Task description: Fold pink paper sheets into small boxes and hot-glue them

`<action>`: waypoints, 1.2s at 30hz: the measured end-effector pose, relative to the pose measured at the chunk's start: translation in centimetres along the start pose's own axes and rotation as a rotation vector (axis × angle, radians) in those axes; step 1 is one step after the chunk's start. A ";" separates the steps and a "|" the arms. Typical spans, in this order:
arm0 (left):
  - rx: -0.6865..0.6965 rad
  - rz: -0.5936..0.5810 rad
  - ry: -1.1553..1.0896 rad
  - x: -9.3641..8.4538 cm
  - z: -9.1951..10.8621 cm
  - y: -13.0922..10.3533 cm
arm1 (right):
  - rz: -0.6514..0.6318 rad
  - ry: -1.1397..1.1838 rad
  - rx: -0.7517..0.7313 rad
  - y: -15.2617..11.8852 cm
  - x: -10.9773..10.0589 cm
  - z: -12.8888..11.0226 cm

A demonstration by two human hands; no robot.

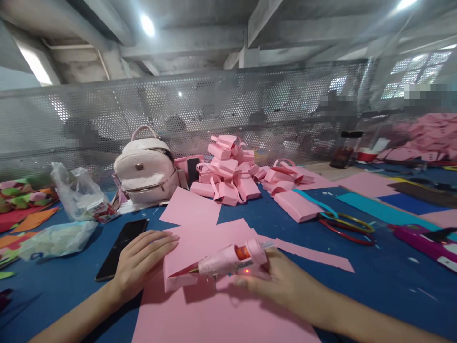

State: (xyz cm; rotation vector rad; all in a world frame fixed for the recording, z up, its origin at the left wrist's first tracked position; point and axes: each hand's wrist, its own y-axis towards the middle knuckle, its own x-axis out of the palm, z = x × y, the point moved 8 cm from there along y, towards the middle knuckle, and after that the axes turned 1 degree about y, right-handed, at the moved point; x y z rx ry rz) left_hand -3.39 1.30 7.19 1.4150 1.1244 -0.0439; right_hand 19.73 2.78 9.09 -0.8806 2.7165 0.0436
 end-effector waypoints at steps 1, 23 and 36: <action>0.000 0.002 0.001 0.0 0.0 0.0 | -0.003 -0.007 0.000 0.0 0.1 -0.1; -0.001 0.018 0.008 -0.3 0.1 0.2 | -0.020 -0.093 -0.107 1.7 1.0 -0.3; -0.014 0.021 0.022 -0.2 -0.1 0.1 | 0.026 -0.143 -0.092 1.4 0.1 0.0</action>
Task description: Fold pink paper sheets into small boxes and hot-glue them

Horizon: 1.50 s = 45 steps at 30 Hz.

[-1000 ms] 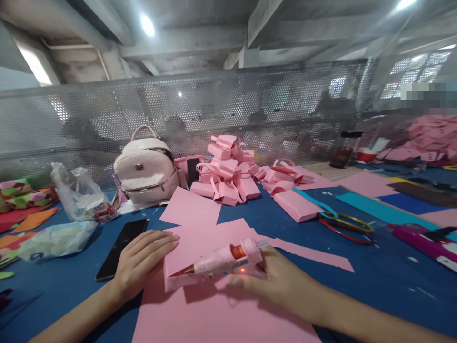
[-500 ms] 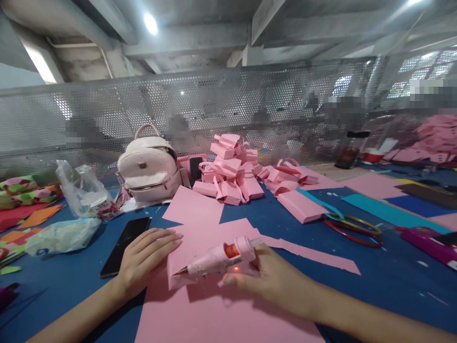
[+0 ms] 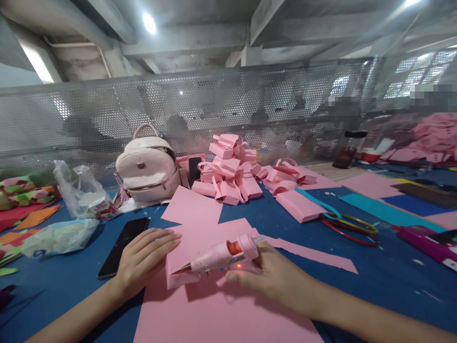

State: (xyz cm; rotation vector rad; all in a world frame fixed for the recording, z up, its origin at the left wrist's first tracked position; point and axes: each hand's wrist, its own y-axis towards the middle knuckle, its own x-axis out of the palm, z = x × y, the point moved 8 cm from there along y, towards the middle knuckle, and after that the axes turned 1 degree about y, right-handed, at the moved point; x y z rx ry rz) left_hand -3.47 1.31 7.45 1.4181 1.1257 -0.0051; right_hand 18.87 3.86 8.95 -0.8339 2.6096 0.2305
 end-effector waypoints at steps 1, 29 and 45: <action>0.000 0.001 0.001 0.0 0.0 0.0 | 0.014 -0.016 0.004 -0.2 -0.3 0.2; -0.005 -0.032 -0.016 0.3 -0.2 -0.4 | 0.123 -0.057 0.071 -2.0 -1.6 0.4; 0.005 -0.023 -0.027 0.3 -0.1 -0.4 | 0.199 -0.104 0.132 -2.5 -2.4 1.0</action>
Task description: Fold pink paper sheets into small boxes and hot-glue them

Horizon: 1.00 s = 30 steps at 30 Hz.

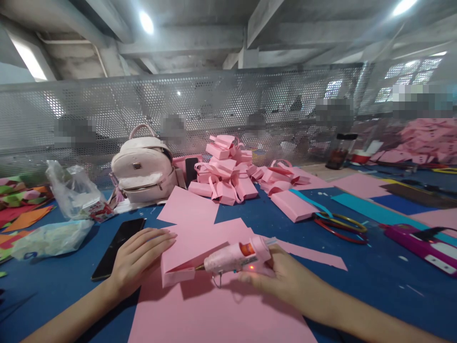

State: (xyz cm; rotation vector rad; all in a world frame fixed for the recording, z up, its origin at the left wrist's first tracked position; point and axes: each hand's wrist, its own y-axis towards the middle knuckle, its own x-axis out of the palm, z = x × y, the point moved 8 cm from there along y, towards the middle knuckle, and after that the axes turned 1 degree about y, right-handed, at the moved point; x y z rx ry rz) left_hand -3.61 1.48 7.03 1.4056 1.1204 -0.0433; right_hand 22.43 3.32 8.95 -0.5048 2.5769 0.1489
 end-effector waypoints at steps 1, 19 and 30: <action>0.000 -0.001 -0.002 0.0 0.0 0.0 | 0.025 -0.002 0.011 0.0 -0.2 0.3; -0.011 -0.013 0.009 0.0 0.0 0.1 | -0.023 -0.045 -0.006 1.4 -0.7 0.3; -0.012 -0.018 0.001 0.0 -0.1 0.0 | -0.162 -0.154 -0.138 0.6 -0.4 -1.4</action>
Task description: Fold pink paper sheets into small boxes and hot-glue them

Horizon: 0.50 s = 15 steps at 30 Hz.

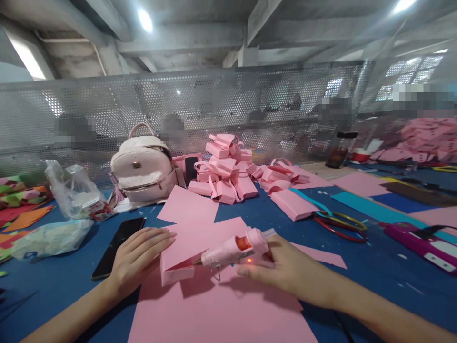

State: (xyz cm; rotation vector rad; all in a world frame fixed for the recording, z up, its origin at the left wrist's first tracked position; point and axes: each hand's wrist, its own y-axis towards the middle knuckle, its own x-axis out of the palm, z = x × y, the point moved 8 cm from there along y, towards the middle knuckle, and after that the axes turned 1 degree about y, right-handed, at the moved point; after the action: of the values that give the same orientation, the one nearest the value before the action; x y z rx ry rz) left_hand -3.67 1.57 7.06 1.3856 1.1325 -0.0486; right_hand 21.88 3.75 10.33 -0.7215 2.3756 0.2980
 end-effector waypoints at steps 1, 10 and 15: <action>0.002 0.004 0.000 0.0 0.0 0.0 | -0.024 0.008 0.001 0.0 0.2 -0.3; -0.075 0.067 -0.065 -0.4 -0.7 0.4 | 0.118 0.008 0.005 -0.1 -0.5 0.3; -0.244 0.135 -0.156 -0.4 -2.0 0.1 | 0.183 0.171 0.072 -0.8 -0.4 2.5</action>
State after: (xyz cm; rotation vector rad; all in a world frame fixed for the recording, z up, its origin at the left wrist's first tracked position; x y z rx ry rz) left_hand -4.99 2.91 7.88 1.2145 0.8821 0.0750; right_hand 23.83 4.22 8.67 -0.5150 2.6067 0.2338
